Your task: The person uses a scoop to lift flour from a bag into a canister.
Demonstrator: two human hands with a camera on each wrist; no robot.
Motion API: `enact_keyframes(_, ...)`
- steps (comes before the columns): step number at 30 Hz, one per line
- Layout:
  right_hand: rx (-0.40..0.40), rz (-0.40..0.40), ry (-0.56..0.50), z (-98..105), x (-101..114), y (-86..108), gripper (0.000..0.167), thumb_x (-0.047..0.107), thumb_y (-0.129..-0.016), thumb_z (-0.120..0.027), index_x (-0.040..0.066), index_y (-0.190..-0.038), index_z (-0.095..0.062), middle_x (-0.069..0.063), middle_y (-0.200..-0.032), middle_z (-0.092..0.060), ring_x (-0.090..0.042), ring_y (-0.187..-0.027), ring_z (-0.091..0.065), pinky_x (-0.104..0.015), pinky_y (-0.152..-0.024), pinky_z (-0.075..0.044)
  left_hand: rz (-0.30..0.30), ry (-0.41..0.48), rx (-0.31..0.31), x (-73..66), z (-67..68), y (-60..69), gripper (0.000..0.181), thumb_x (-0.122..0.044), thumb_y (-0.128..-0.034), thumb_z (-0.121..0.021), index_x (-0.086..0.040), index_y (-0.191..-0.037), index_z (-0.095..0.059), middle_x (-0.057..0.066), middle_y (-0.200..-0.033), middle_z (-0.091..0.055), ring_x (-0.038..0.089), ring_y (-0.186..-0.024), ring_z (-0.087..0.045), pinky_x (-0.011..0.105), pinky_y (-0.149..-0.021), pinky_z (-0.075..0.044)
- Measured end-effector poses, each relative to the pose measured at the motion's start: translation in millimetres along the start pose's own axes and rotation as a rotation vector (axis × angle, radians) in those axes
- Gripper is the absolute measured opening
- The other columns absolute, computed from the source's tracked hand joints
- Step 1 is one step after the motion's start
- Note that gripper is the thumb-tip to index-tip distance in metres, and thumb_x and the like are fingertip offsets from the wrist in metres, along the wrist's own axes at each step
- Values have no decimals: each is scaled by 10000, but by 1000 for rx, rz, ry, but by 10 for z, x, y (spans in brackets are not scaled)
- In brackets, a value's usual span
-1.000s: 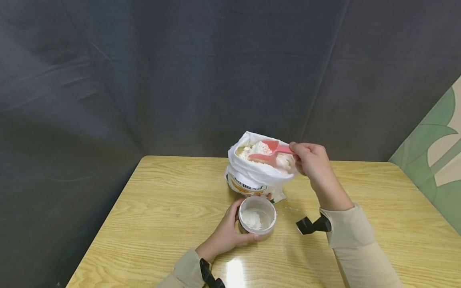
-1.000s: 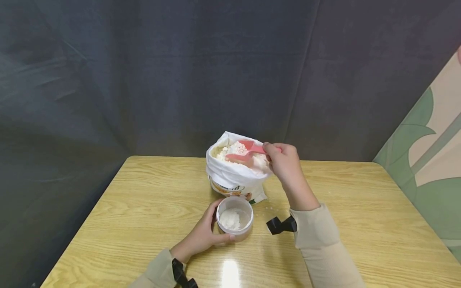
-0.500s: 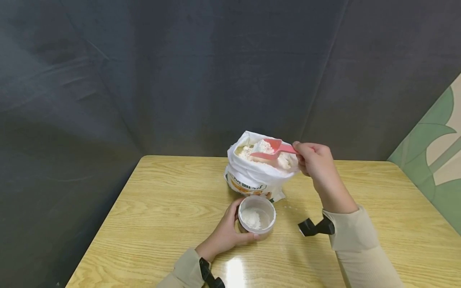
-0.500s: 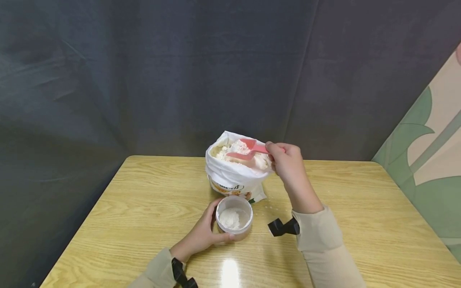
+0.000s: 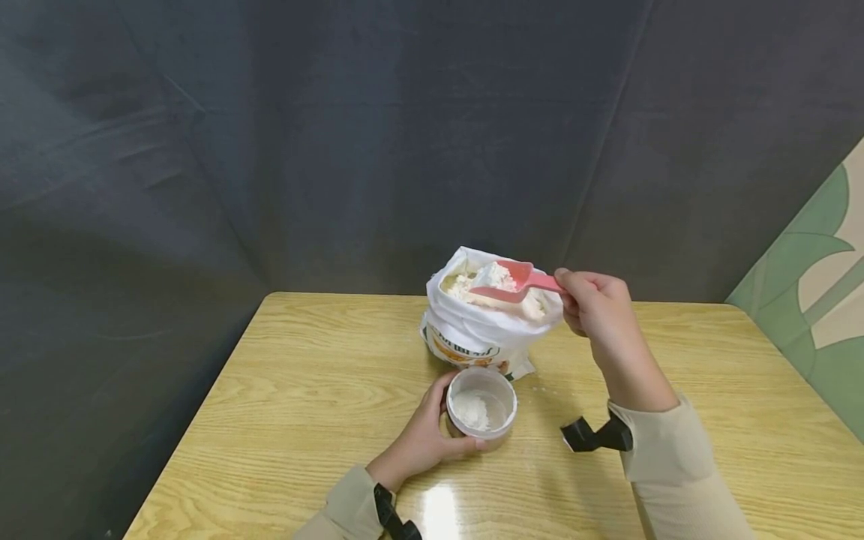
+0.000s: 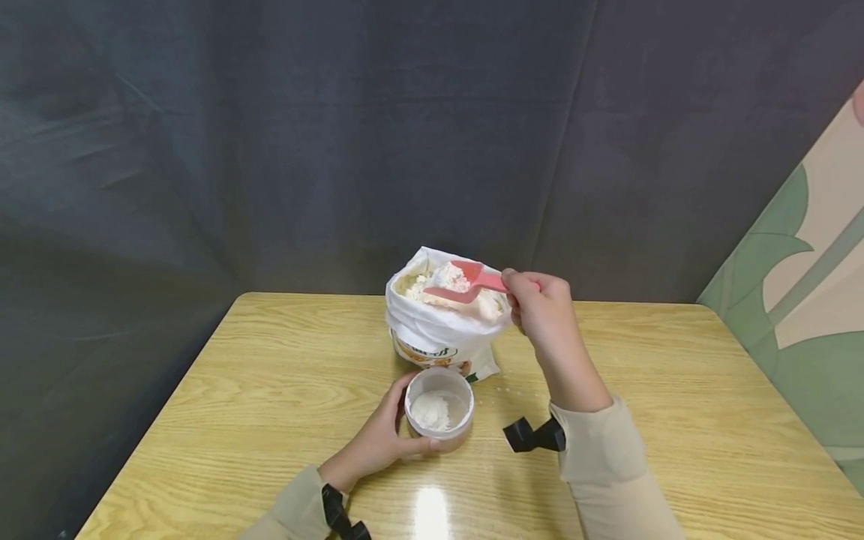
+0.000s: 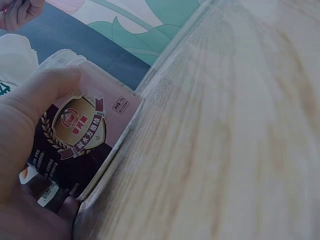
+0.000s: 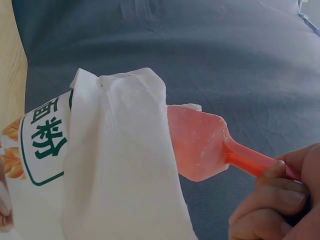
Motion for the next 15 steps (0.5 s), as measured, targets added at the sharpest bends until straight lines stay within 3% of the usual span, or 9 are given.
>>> enact_keyframes(9,-17,9,-95,38,-2,80,482,204,-1026,-556,117,-555,-509,48,-501,-385,-75,-417,-323,-369,-467,-130,2,9,20,-5,-10,9,1022,-212,-749,-923,-235,-1554,-295,48,-1514,-389,215,-1375,-429,413,-1146,-339)
enact_keyframes(15,-38,16,-158,68,-4,143,477,177,-1021,-569,108,-553,-514,43,-497,-393,-67,-406,-316,-368,-472,-111,-5,17,24,-2,-6,13,1025,-200,-746,-925,-224,-1555,-297,46,-1519,-392,216,-1392,-413,418,-1158,-324)
Point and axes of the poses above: each hand's wrist, its own y-axis away from the middle knuckle, its own z-axis out of the back of the hand, x = y × z, the point moved 4 cm from there along -y, towards the middle knuckle
